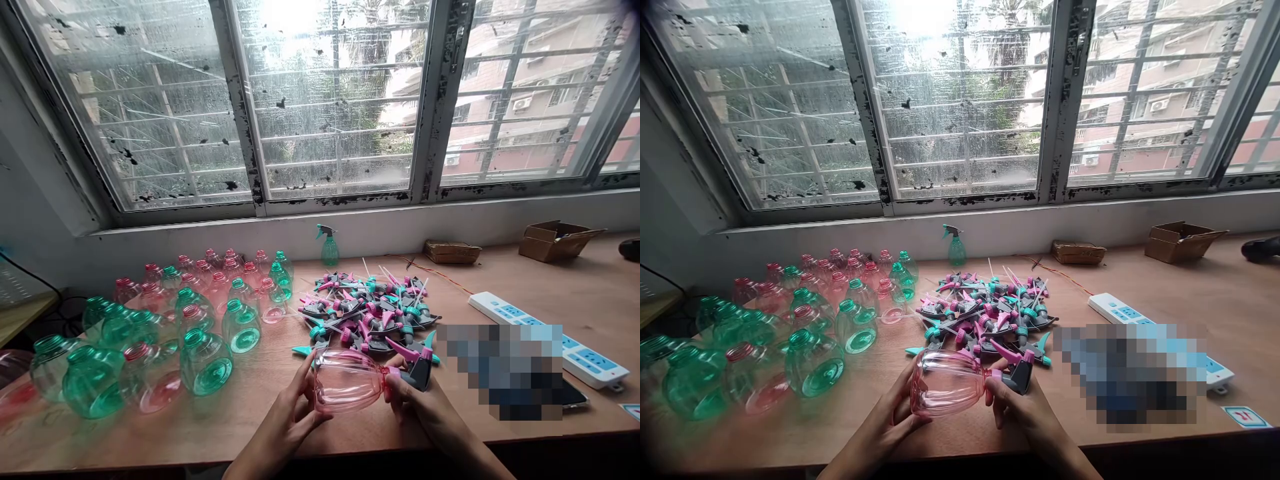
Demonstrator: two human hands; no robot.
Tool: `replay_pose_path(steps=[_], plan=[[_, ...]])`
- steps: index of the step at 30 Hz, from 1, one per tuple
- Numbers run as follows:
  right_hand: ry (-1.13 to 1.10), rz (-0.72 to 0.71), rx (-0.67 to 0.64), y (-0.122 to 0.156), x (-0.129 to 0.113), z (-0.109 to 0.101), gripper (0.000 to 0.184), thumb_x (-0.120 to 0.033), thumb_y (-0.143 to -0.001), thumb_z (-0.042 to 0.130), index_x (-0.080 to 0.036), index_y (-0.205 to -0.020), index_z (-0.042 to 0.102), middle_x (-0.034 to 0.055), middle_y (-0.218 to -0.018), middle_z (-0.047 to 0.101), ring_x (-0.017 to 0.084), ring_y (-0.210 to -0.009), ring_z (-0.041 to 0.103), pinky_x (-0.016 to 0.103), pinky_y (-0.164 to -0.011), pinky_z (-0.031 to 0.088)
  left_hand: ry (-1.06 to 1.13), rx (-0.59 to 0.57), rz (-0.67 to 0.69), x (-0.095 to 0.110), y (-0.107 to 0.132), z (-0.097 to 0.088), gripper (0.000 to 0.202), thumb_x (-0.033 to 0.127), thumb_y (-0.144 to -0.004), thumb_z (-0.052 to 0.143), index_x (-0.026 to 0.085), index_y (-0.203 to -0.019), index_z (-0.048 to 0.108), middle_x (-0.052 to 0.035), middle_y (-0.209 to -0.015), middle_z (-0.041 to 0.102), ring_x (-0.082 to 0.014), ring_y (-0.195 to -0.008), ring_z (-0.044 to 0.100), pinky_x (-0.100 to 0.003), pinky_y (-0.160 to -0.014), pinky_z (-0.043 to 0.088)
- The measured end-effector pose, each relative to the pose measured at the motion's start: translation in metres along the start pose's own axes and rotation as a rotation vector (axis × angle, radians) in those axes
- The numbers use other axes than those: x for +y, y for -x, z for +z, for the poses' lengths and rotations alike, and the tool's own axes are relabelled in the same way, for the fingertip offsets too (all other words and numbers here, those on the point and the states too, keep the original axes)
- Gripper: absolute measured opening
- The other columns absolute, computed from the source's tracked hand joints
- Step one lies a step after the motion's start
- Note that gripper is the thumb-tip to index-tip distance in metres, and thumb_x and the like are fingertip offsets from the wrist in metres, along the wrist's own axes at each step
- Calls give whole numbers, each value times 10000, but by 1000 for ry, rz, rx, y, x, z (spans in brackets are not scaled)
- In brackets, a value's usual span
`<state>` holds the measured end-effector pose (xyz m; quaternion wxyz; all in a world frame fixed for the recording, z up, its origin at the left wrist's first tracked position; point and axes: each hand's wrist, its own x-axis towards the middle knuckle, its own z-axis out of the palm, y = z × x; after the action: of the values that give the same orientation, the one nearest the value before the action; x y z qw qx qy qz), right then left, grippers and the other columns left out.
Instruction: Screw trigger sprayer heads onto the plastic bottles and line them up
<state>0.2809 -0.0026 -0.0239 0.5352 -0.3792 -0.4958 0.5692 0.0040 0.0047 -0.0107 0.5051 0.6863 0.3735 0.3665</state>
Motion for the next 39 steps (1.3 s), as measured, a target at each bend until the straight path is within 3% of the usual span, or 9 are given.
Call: replay_pose_path(steps=[7,14,21,27,31,39], plan=[[-25,-2,17,0,-2,2,363,-526,-863,753,-214,-895,570,-17,-662,697,128,-470,581,236,-468,415,-22,-7,-36,8,1,0,899,404,-878,753,334,-1609,234,-42,-1086,675,-266,-1076,617,-409,-1089,463],[-40,6,11,1,-6,4,380,-541,-852,760,-209,-877,578,-22,-659,686,121,-481,576,232,-469,442,19,-59,-14,9,-1,-1,848,460,-888,740,317,-1592,290,-93,-1320,621,-284,-1149,610,-431,-1126,428],[-3,1,17,2,-6,4,383,-549,-857,753,-211,-854,574,-27,-651,692,115,-470,587,227,-481,406,-61,16,43,-10,0,-4,1026,456,-856,778,326,-1628,115,-109,-1364,592,-308,-1254,551,-477,-1193,337],[-5,10,13,2,-9,5,401,-570,-840,759,-210,-818,584,-20,-646,688,128,-475,582,241,-484,426,-25,-5,15,-4,0,-4,1018,466,-848,787,315,-1625,147,-113,-1394,594,-311,-1320,522,-439,-1194,346],[-10,7,22,2,-8,4,410,-589,-829,758,-212,-826,597,-10,-644,691,138,-484,574,246,-476,424,-41,-2,19,-2,0,-3,1056,422,-812,830,331,-1622,160,-110,-1534,496,-334,-1405,455,-455,-1233,296],[17,0,10,1,-7,4,399,-573,-846,750,-202,-826,606,-11,-649,674,127,-495,553,239,-472,434,-111,19,24,-2,0,-4,979,314,-872,764,342,-1624,139,-76,-1417,574,-290,-1253,550,-443,-1172,394]])
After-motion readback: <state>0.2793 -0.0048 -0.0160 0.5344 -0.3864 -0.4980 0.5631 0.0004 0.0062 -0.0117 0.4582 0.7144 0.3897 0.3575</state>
